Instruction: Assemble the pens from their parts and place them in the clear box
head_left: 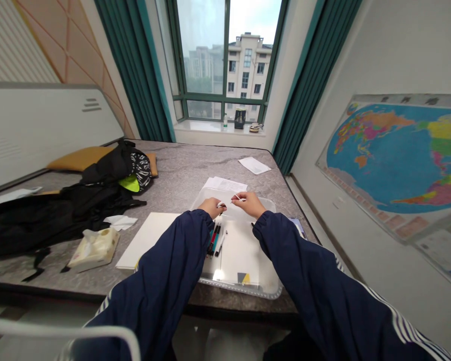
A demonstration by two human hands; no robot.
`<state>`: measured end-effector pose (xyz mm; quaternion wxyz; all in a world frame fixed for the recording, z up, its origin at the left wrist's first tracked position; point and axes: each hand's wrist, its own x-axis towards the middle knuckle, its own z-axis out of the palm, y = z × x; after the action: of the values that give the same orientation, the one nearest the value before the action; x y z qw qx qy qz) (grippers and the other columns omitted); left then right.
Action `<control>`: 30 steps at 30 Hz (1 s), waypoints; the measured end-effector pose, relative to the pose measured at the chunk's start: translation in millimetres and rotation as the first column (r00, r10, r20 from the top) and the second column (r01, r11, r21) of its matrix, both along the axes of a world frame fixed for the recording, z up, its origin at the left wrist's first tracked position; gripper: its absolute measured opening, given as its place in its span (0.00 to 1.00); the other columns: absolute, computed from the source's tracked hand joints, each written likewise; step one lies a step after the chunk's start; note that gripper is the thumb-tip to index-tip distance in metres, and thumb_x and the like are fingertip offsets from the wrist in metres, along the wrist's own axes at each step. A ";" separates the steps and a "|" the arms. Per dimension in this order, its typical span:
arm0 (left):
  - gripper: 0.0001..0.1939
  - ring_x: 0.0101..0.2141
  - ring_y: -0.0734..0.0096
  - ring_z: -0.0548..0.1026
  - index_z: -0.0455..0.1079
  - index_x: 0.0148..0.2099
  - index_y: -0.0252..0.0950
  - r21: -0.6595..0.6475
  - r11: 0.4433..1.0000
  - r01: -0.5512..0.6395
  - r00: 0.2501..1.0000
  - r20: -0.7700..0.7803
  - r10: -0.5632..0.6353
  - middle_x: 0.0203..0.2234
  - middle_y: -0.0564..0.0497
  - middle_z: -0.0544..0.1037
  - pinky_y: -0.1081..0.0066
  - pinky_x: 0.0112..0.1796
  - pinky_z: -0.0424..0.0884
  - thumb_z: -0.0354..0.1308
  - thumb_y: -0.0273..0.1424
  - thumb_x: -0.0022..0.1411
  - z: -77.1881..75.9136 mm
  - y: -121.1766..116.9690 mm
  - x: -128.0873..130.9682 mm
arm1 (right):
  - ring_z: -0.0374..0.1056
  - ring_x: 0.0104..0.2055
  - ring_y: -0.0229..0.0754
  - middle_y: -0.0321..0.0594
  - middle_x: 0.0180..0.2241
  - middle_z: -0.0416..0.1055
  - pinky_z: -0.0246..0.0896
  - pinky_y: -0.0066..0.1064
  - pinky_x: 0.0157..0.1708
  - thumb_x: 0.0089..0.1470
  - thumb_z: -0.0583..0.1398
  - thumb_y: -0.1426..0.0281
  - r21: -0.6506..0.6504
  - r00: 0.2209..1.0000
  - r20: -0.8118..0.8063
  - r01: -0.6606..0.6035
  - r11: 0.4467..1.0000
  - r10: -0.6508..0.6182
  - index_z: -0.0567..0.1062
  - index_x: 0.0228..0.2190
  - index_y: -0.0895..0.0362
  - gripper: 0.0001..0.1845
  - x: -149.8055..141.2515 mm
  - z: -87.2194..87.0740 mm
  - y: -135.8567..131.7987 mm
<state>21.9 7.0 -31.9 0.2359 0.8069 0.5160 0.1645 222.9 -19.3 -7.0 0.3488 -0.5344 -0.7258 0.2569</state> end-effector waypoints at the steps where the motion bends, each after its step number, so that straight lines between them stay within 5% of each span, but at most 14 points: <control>1: 0.15 0.36 0.65 0.77 0.80 0.41 0.39 0.003 1.000 0.005 1.000 0.003 -0.005 0.33 0.48 0.82 0.72 0.37 0.66 0.58 0.39 0.57 0.7 0.0 -0.4 | 0.73 0.37 0.41 0.42 0.33 0.79 0.63 0.29 0.40 0.50 0.63 0.67 0.001 0.998 -0.056 0.025 1.000 -0.025 0.80 0.33 0.60 0.10 -2.0 -0.2 3.2; 11: 0.15 0.32 0.67 0.75 0.80 0.40 0.38 0.007 1.000 -0.017 0.999 -0.036 0.017 0.28 0.49 0.80 0.73 0.33 0.64 0.58 0.41 0.57 4.5 -5.6 4.0 | 0.70 0.34 0.39 0.39 0.30 0.78 0.60 0.27 0.36 0.50 0.64 0.66 0.010 0.999 -0.005 -0.045 0.999 0.045 0.81 0.31 0.59 0.10 -12.7 -11.0 -1.9; 26: 0.16 0.30 0.68 0.73 0.80 0.39 0.38 0.043 0.999 -0.021 1.000 -0.013 0.021 0.28 0.49 0.79 0.72 0.33 0.64 0.59 0.43 0.56 6.1 -8.7 6.5 | 0.71 0.34 0.40 0.39 0.30 0.78 0.60 0.28 0.34 0.51 0.63 0.68 0.134 0.999 -0.045 0.023 0.991 -0.017 0.81 0.30 0.58 0.08 -9.4 -10.9 -0.5; 30: 0.17 0.30 0.68 0.74 0.80 0.40 0.38 0.027 0.999 -0.035 0.999 0.003 0.035 0.28 0.49 0.80 0.73 0.32 0.64 0.59 0.42 0.56 9.5 -11.4 6.9 | 0.71 0.33 0.39 0.39 0.29 0.78 0.59 0.28 0.34 0.52 0.63 0.66 0.093 0.998 -0.017 -0.058 0.994 0.060 0.81 0.30 0.58 0.09 -9.8 -14.6 0.4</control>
<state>28.8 -4.4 -22.4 0.2229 0.8005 0.5276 0.1767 213.1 -18.8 -21.6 0.3726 -0.4935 -0.7488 0.2386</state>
